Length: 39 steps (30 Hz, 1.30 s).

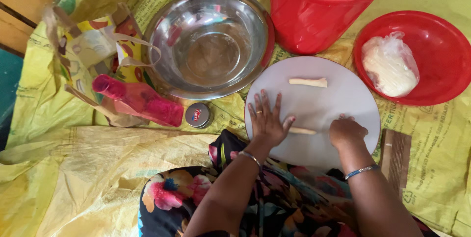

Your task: The person kneads a small piece of dough, rolls it into a ball, and then rolls it into a thin cylindrical shape on a white board. The person repeats this process with additional pieces of dough, placing the finished rolls on the board.

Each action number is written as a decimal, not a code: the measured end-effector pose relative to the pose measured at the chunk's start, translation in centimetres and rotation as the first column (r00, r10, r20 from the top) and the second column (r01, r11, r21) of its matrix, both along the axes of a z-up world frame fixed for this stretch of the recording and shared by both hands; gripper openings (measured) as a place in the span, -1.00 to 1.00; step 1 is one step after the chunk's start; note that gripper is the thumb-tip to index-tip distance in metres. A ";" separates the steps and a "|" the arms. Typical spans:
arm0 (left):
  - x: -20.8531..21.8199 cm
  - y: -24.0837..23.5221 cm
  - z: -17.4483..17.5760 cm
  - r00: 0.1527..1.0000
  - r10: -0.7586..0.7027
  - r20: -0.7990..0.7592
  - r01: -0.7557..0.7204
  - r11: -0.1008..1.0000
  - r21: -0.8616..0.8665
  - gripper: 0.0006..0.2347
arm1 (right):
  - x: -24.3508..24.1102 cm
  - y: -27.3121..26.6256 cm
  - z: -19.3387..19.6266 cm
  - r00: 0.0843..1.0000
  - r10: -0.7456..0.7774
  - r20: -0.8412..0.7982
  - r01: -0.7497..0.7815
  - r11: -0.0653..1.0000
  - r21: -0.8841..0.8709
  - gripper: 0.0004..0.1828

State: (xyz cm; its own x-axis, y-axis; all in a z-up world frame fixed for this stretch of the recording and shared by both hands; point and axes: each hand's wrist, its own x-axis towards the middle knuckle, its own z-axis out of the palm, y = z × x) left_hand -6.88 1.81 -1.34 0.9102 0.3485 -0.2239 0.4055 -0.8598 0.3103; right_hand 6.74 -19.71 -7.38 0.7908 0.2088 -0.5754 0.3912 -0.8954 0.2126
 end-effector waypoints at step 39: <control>-3.6 -1.3 -1.5 0.990 -0.140 0.029 0.137 0.987 0.082 -0.34 | -4.9 4.2 3.2 0.987 -0.149 0.055 0.122 0.934 0.336 -0.25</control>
State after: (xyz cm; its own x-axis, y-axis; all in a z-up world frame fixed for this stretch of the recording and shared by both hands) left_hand -10.47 0.51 -2.88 0.9576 0.2341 -0.1681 0.2712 -0.9293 0.2507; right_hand 1.83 -15.52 -4.21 0.8644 0.2642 -0.4277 0.2552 -0.9636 -0.0796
